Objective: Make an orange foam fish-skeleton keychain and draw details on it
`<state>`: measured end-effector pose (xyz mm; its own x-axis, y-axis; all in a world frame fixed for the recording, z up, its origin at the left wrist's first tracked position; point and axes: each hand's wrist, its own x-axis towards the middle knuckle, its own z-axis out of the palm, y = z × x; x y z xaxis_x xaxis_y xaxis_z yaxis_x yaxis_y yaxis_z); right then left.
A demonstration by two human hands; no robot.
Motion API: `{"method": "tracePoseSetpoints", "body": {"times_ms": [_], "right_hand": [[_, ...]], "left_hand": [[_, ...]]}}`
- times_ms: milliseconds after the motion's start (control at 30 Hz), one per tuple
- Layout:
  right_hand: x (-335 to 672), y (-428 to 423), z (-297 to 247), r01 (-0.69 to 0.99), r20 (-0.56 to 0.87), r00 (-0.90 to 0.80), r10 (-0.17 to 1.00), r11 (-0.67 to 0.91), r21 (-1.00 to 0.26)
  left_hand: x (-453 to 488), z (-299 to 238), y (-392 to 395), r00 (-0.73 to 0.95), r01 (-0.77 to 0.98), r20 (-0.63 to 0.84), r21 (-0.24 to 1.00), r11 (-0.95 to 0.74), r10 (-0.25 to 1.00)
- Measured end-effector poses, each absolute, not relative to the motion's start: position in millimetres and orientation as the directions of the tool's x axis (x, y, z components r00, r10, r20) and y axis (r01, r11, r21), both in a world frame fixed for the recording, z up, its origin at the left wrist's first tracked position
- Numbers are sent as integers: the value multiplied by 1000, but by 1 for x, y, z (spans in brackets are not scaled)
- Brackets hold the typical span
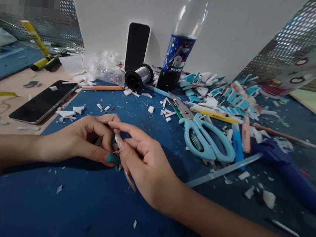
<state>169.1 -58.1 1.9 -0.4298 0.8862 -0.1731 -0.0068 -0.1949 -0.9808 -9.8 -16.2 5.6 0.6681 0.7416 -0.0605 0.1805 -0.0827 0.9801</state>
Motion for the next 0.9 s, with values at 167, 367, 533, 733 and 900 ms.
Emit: {"method": "tracePoseSetpoints", "body": {"times_ms": [167,367,533,733,900], "right_hand": [[170,-58,3,8,-167,-431,887,-181,-983],[168,-57,4,22,-178,-424,888,-187,-982],[169,-57,2,26,-174,-420,891,-179,-983],[170,-56,3,41,-168,-433,885,-167,-985],[169,-56,2,15,-157,-430,889,-167,-986]], "left_hand": [[-10,3,-15,667,181,-47,978,-100,744],[-11,3,-15,666,155,-48,985,-75,744],[-11,2,-15,684,173,-43,979,-105,729],[-11,2,-15,674,169,-47,981,-92,737],[-12,3,-17,666,155,-47,985,-77,744]]}}
